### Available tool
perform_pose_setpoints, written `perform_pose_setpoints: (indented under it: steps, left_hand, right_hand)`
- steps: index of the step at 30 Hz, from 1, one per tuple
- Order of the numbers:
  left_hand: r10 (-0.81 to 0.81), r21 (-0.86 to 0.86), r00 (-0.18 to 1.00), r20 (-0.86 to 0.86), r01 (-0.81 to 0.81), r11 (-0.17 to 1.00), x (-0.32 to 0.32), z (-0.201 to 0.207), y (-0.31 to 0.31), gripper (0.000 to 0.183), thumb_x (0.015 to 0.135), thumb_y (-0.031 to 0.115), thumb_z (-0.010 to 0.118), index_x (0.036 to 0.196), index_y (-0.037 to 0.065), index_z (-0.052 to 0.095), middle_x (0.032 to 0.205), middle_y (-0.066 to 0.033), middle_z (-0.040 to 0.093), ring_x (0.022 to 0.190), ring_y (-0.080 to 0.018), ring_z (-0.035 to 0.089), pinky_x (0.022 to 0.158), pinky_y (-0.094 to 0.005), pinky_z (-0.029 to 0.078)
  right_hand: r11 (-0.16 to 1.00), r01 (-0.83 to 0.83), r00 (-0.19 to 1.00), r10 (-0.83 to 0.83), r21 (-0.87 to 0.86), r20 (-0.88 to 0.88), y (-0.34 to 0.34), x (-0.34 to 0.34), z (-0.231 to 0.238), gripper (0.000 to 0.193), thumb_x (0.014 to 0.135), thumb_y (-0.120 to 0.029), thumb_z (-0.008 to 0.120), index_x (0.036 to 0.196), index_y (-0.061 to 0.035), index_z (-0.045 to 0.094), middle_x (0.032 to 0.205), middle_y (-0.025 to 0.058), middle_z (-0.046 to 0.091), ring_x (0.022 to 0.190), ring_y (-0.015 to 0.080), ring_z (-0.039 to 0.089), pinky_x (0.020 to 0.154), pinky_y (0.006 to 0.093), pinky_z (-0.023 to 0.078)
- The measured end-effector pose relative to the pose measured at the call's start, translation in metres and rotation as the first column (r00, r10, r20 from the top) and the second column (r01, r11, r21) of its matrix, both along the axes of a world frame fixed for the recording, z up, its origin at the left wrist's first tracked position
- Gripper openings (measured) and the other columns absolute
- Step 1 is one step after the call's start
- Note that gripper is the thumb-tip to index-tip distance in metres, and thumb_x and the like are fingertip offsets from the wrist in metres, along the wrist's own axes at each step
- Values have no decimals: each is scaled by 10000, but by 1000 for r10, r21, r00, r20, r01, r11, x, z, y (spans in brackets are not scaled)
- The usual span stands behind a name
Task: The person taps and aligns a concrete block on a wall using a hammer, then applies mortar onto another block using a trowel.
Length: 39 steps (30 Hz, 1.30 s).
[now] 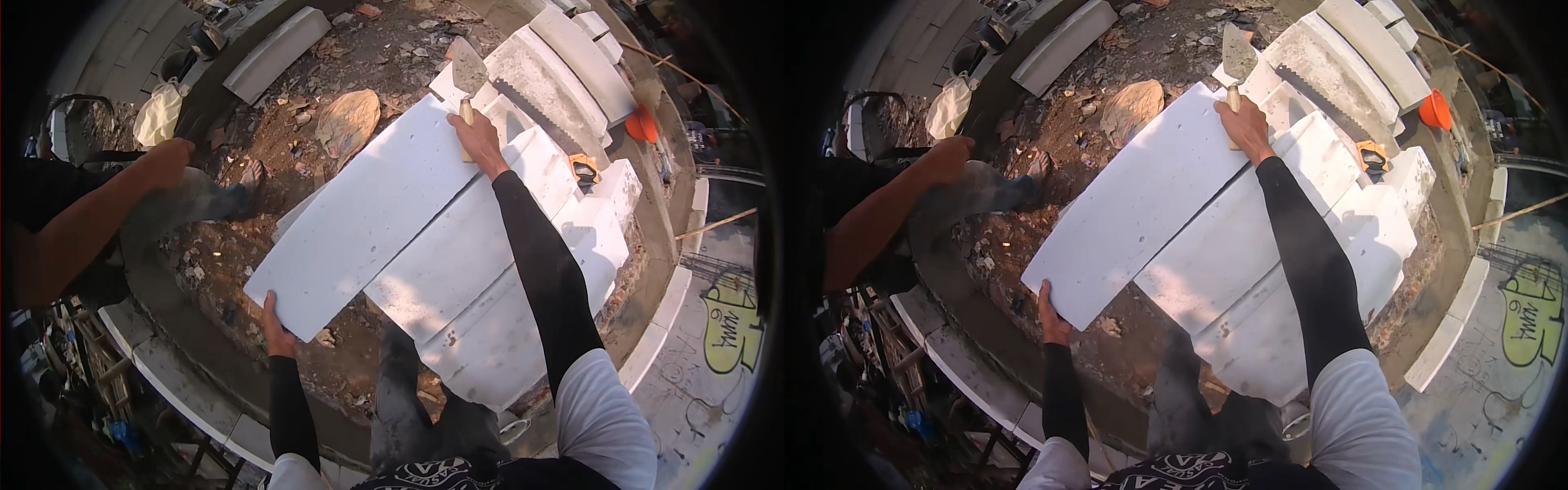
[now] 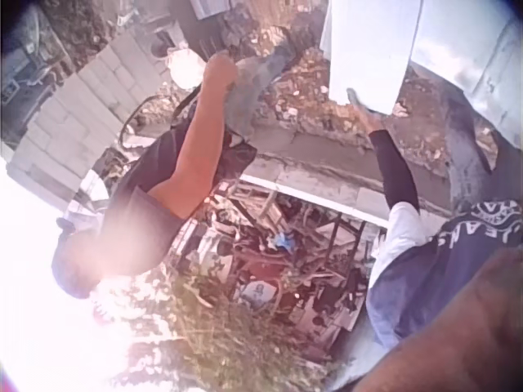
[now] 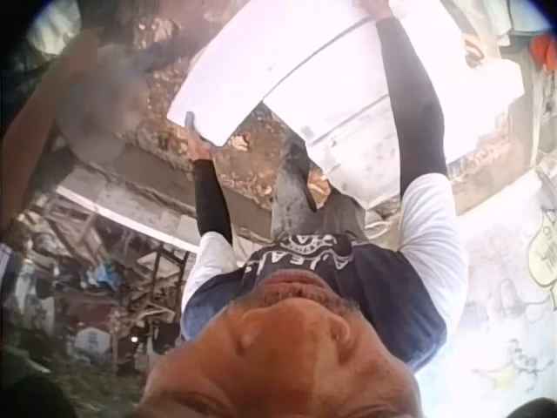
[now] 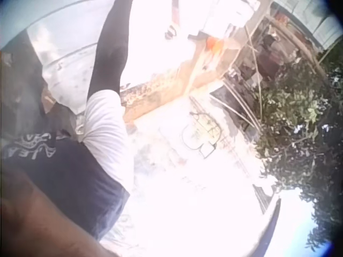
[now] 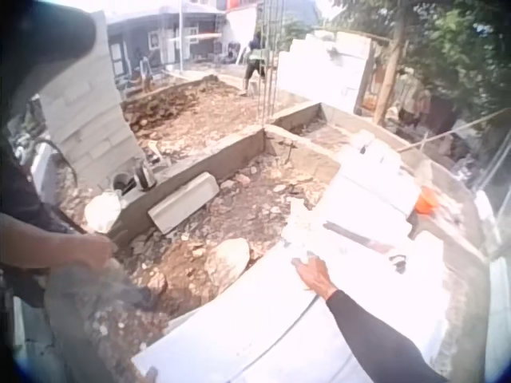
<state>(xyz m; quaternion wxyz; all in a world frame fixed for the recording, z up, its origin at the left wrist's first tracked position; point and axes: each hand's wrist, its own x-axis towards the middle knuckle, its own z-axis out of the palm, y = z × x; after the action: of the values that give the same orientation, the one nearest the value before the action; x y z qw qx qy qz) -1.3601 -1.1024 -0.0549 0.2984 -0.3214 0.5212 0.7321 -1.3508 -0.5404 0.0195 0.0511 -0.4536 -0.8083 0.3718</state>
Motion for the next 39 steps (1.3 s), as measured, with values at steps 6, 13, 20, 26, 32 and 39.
perform_pose_setpoints:
  steps: [6,13,20,26,32,39]
  left_hand:
    - [-130,-76,990,-54,125,989,24,142,-71,625,972,320,699,1467,-3,498,1398,-142,611,1262,-310,621,1070,-458,513]
    - [-278,-386,930,-239,172,907,18,307,-56,618,967,404,657,1418,1,530,1266,-131,650,1126,-267,659,983,-377,523]
    - [-46,-576,948,-315,-152,803,56,438,-78,471,1030,348,567,1358,19,641,1300,-162,669,1215,-346,611,1082,-490,464]
    - [-345,-643,910,-230,124,756,25,512,-116,796,872,543,638,1493,68,491,1446,-176,551,1320,-367,512,1082,-556,423]
    - [-657,-480,741,-141,529,700,9,521,-88,718,911,527,621,1447,60,523,1426,-160,554,1320,-366,507,1094,-564,413]
    - [-845,-533,435,-311,656,534,126,506,60,649,939,356,660,1433,-35,503,1333,-185,598,1223,-366,583,1051,-526,479]
  right_hand:
    - [970,-44,995,21,-238,-99,-49,8,-11,568,857,-476,682,1140,16,670,1123,281,720,1094,442,683,965,480,513]
    - [910,-51,984,-23,-411,-174,-114,6,-2,493,853,-432,676,1105,-9,668,1042,209,734,1020,398,697,900,456,526]
    - [878,88,904,-269,-471,-331,-148,85,99,439,895,-417,662,1033,-4,611,864,173,665,827,314,660,755,443,512]
    - [822,205,868,-404,-532,-289,-179,230,210,434,908,-432,640,1069,-33,584,824,171,666,784,364,672,737,474,524]
    - [698,497,675,-684,-516,-276,-203,407,260,403,926,-397,646,1090,-34,584,852,125,650,788,245,642,731,413,501]
    - [358,775,241,-929,-521,-281,-270,650,241,366,942,-386,659,1079,-50,605,841,22,590,804,151,576,740,367,488]
